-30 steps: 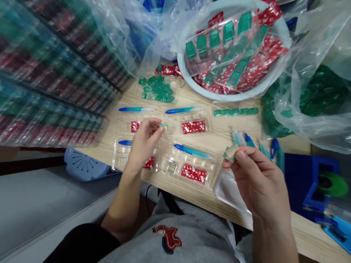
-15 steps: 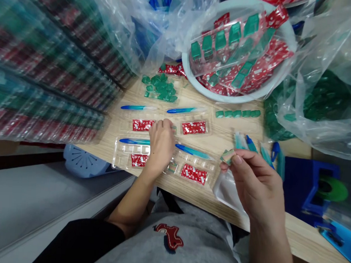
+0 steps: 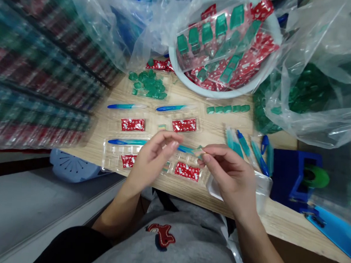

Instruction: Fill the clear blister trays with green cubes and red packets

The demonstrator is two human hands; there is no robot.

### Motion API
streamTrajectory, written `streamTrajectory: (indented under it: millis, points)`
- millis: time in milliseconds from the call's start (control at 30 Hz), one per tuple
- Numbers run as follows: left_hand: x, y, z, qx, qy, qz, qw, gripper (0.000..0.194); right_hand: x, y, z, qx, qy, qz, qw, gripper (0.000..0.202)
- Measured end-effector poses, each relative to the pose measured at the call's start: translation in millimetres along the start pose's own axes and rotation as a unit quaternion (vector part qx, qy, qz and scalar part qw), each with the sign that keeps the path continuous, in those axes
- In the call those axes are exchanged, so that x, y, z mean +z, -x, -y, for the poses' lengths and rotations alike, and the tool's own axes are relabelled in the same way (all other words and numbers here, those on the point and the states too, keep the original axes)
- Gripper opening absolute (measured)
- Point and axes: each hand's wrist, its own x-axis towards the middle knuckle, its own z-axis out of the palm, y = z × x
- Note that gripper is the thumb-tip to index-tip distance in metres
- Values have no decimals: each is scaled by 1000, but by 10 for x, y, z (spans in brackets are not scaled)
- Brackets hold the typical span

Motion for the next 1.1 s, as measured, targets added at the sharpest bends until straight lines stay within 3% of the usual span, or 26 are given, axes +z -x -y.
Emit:
streamTrajectory:
  millis: [67, 267, 500, 633, 700, 767, 833, 900, 933, 1000, 1100]
  points:
    - [25, 77, -143, 19, 71, 32, 997, 7, 37, 21, -3, -44, 51, -5, 998, 22]
    - [129, 91, -212, 57, 95, -7, 994, 7, 56, 68, -10, -100, 92, -17, 991, 27]
    - [165, 88, -142, 45, 85, -31, 995, 13, 2, 7, 13, -99, 122, 34, 987, 26]
    - [129, 67, -125, 41, 52, 0, 998, 15, -87, -118, 158, -125, 217, 112, 962, 30]
    - [105, 44, -94, 18, 54, -2, 998, 11, -226, -325, 356, -162, 290, 130, 934, 29]
    - [84, 17, -46, -19, 65, -18, 998, 5, -456, -668, 659, -202, 371, 84, 902, 27]
    - [71, 0, 1, -69, 81, -29, 994, 8, -761, -1123, 1026, -206, 474, -28, 856, 24]
    - [71, 1, 25, -126, 95, -31, 987, 17, -1091, -1626, 1360, -164, 579, -164, 782, 26]
    - [78, 6, 27, -153, 103, -34, 982, 21, -1244, -1869, 1485, -149, 595, -194, 765, 29]
    - [101, 16, 14, -194, 126, -49, 972, 30, -1496, -2294, 1612, -97, 624, -192, 751, 30]
    - [132, -6, -12, -214, 165, -70, 960, 41, -1711, -2730, 1518, -34, 661, -118, 740, 20]
